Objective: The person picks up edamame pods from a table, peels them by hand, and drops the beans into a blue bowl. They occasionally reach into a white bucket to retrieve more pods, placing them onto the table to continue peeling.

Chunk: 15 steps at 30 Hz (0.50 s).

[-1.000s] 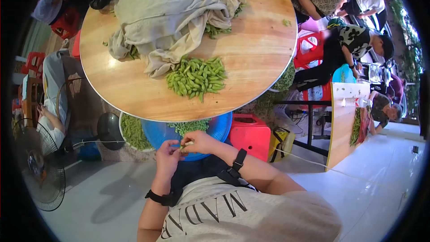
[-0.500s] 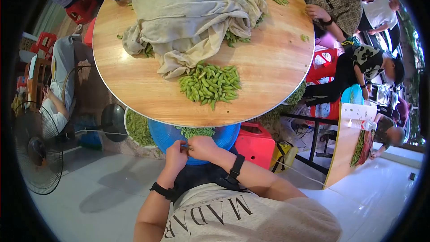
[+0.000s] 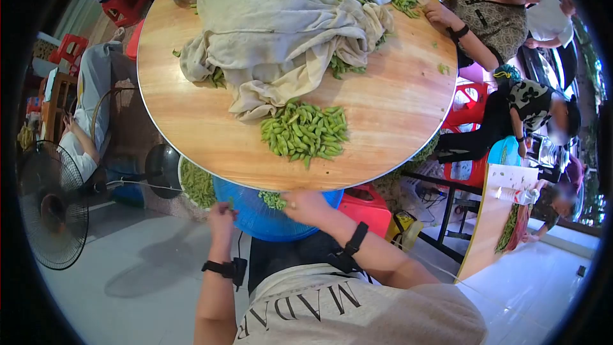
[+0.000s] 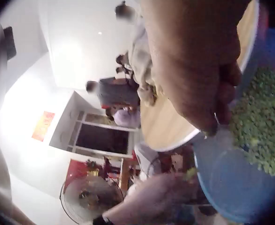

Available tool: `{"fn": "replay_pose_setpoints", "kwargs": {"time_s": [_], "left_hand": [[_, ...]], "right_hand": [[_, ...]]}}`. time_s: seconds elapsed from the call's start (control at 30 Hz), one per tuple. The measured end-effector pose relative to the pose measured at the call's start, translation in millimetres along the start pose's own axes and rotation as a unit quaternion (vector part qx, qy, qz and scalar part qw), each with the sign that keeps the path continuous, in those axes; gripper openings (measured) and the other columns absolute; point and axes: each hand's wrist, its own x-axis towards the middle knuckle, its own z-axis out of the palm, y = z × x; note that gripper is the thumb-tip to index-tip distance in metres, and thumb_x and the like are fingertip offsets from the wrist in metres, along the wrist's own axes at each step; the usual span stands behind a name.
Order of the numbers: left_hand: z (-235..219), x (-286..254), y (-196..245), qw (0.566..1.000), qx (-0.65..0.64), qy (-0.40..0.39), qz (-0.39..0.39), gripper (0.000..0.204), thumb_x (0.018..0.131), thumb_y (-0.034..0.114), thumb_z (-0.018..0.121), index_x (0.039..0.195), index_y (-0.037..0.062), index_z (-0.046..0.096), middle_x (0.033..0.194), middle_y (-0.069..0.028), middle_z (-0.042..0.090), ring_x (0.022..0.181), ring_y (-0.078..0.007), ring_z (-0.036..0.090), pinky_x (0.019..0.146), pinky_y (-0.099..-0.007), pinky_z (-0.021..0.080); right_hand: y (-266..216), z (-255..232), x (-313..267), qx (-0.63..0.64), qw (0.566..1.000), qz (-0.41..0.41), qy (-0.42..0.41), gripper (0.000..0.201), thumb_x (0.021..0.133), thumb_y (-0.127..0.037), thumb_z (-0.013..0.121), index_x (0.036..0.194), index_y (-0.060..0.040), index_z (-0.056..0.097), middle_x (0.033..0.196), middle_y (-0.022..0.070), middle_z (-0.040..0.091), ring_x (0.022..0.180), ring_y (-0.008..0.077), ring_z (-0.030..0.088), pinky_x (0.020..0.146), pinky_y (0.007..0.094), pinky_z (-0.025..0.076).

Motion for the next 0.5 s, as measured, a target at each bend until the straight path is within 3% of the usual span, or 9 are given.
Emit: {"fn": "replay_pose_setpoints", "kwargs": {"time_s": [0.03, 0.1, 0.17, 0.23, 0.37, 0.5], "left_hand": [[-7.0, 10.7, -1.9, 0.999, -0.001, 0.031, -0.013, 0.025, 0.077, -0.006, 0.042, 0.1, -0.0074, 0.049, 0.079, -0.0184, 0.058, 0.058, -0.0204, 0.061, 0.049, -0.0285, 0.049], [-21.8, 20.7, -0.7, 0.996, 0.069, 0.054, -0.023, 0.026, 0.078, -0.006, 0.043, 0.103, -0.006, 0.049, 0.083, -0.0161, 0.057, 0.061, -0.0201, 0.062, 0.047, -0.0267, 0.048], [-23.4, 21.8, 13.4, 0.994, 0.087, 0.058, -0.032, 0.028, 0.078, -0.006, 0.044, 0.106, -0.0045, 0.049, 0.085, -0.0145, 0.057, 0.062, -0.0195, 0.062, 0.046, -0.0255, 0.047], [-21.2, 8.1, 32.4, 0.996, 0.062, 0.044, -0.051, 0.031, 0.079, -0.005, 0.045, 0.11, -0.003, 0.048, 0.087, -0.0136, 0.057, 0.062, -0.0185, 0.061, 0.045, -0.0252, 0.047], [-12.1, -9.2, 51.3, 1.0, -0.007, -0.02, 0.009, 0.03, 0.08, -0.002, 0.048, 0.11, -0.002, 0.049, 0.091, -0.012, 0.057, 0.061, -0.0164, 0.061, 0.045, -0.0234, 0.045], [-3.3, -39.7, 113.7, 0.995, -0.012, -0.07, 0.069, 0.027, 0.08, 0.001, 0.05, 0.106, -0.0034, 0.051, 0.098, -0.012, 0.055, 0.062, -0.0163, 0.061, 0.049, -0.023, 0.046]], "right_hand": [[1.1, -16.7, 8.1, -0.019, 0.999, 0.007, 0.028, 0.021, 0.071, -0.024, 0.054, 0.084, -0.0071, 0.059, 0.076, 0.0161, 0.056, 0.068, 0.0361, 0.056, 0.062, 0.0454, 0.045], [4.4, -53.7, 31.1, -0.008, 0.981, 0.022, 0.192, 0.019, 0.071, -0.022, 0.056, 0.082, -0.0065, 0.058, 0.082, 0.0151, 0.053, 0.068, 0.0345, 0.056, 0.06, 0.0438, 0.046], [13.7, -82.1, 58.9, -0.046, 0.962, 0.009, 0.268, 0.017, 0.071, -0.021, 0.058, 0.079, -0.006, 0.057, 0.085, 0.0134, 0.049, 0.068, 0.0323, 0.055, 0.059, 0.041, 0.046], [26.5, -87.2, 74.3, -0.086, 0.969, -0.017, 0.23, 0.014, 0.071, -0.018, 0.058, 0.078, -0.006, 0.057, 0.083, 0.0125, 0.049, 0.068, 0.0312, 0.056, 0.058, 0.0396, 0.047], [30.0, -92.7, 74.6, -0.099, 0.975, -0.031, 0.194, 0.014, 0.069, -0.017, 0.059, 0.08, -0.0068, 0.06, 0.081, 0.0119, 0.051, 0.069, 0.0311, 0.056, 0.061, 0.0397, 0.047], [36.7, -109.8, 62.6, 0.031, 0.958, -0.044, 0.282, 0.017, 0.066, -0.017, 0.061, 0.08, -0.0071, 0.063, 0.077, 0.0125, 0.055, 0.07, 0.0301, 0.056, 0.065, 0.0376, 0.047]]}}
